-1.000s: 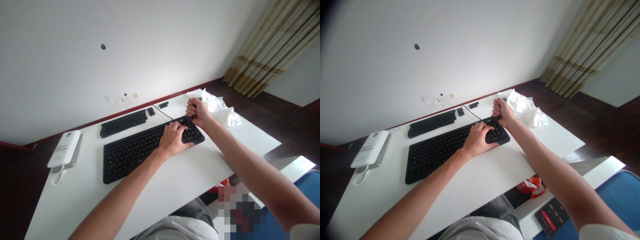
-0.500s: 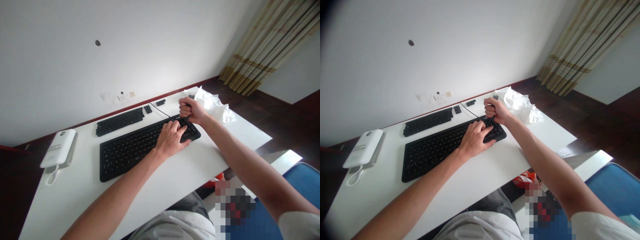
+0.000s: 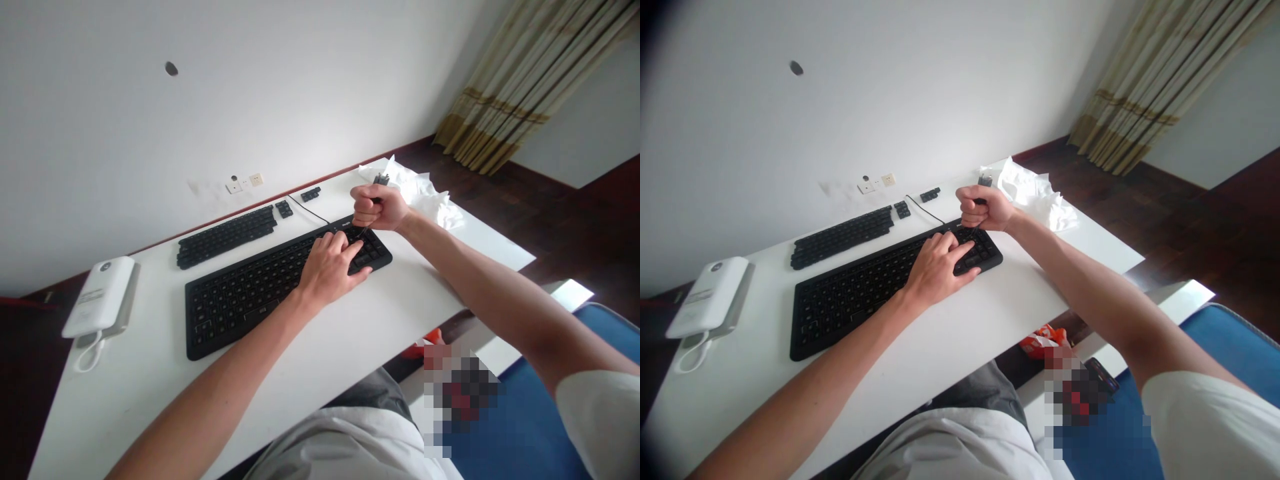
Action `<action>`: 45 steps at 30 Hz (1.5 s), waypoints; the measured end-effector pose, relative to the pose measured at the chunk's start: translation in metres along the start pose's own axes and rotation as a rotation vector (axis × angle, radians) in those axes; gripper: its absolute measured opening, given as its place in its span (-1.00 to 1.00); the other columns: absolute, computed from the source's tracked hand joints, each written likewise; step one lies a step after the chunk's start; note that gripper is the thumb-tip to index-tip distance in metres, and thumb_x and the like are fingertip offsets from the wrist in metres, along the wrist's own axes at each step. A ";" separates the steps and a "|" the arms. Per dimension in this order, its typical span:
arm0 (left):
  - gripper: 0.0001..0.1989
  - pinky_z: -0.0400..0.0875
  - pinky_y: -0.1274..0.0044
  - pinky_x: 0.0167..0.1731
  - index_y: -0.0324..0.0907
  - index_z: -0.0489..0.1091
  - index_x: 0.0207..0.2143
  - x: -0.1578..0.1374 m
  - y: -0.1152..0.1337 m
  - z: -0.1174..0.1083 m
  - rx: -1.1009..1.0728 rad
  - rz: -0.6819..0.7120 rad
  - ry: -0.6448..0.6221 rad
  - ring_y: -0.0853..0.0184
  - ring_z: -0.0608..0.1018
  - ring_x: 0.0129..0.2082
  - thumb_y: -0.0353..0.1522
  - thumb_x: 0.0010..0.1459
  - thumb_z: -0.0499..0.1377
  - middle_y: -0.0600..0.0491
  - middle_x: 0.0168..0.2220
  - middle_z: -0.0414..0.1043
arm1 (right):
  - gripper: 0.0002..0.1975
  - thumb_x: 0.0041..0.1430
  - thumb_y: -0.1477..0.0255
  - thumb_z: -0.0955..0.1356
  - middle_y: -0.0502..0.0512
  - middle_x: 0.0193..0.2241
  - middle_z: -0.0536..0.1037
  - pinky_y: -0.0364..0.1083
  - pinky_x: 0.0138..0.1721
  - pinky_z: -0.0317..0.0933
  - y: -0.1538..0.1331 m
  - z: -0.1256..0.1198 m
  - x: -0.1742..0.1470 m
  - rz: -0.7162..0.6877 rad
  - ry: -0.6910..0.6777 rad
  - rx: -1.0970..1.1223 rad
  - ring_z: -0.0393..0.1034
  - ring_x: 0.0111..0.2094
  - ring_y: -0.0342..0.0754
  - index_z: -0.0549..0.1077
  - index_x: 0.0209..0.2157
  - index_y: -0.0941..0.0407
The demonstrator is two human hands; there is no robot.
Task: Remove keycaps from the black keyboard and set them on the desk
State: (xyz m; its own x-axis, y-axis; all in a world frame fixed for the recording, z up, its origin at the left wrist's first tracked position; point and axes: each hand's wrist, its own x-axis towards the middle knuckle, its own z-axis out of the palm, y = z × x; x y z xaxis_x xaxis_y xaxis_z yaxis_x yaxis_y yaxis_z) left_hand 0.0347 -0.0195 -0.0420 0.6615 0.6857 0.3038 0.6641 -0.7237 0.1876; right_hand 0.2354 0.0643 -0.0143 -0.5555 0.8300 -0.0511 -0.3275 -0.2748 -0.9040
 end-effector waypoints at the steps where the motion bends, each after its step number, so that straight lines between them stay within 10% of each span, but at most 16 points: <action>1: -0.48 0.30 0.32 0.01 -0.10 0.44 0.21 0.000 0.000 0.000 0.000 -0.002 -0.004 0.12 0.39 -0.05 -0.08 0.29 0.22 -0.07 -0.08 0.39 | -0.54 0.21 0.31 0.37 -0.23 -0.75 -0.16 -0.20 -0.64 -0.02 0.001 -0.003 -0.001 -0.008 0.020 0.020 -0.29 -0.71 -0.24 -0.02 -0.55 0.04; 17: -0.49 0.34 0.31 0.04 -0.12 0.41 0.20 0.002 0.002 0.000 -0.006 -0.058 -0.005 0.11 0.42 -0.04 -0.10 0.28 0.25 -0.06 -0.10 0.42 | -0.63 0.12 0.36 0.42 -0.22 -0.72 -0.08 -0.19 -0.62 0.00 0.003 0.004 0.000 -0.108 0.123 0.159 -0.20 -0.69 -0.23 0.11 -0.52 0.04; 28: -0.47 0.37 0.30 0.09 -0.15 0.44 0.11 0.007 -0.003 0.003 -0.109 -0.129 -0.002 0.13 0.44 -0.01 -0.07 0.19 0.33 -0.04 -0.07 0.41 | -0.66 0.11 0.42 0.44 -0.23 -0.73 -0.01 -0.15 -0.67 -0.02 0.004 -0.007 0.011 -0.171 0.494 0.267 -0.13 -0.70 -0.21 0.15 -0.48 0.02; 45: -0.51 0.39 0.27 0.08 -0.13 0.46 0.03 0.010 -0.012 0.006 -0.286 -0.126 0.006 0.12 0.48 0.00 -0.14 0.12 0.41 -0.02 -0.06 0.46 | -0.67 0.14 0.39 0.43 -0.23 -0.72 -0.05 -0.19 -0.66 0.00 0.003 0.018 0.004 -0.147 0.503 0.181 -0.15 -0.70 -0.25 0.18 -0.51 0.06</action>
State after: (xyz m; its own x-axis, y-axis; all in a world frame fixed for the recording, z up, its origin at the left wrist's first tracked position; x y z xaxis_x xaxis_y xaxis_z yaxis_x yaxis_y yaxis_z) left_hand 0.0351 -0.0034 -0.0474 0.5774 0.7718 0.2665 0.6151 -0.6258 0.4796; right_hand 0.2179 0.0580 -0.0096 -0.0753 0.9832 -0.1662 -0.5252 -0.1808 -0.8316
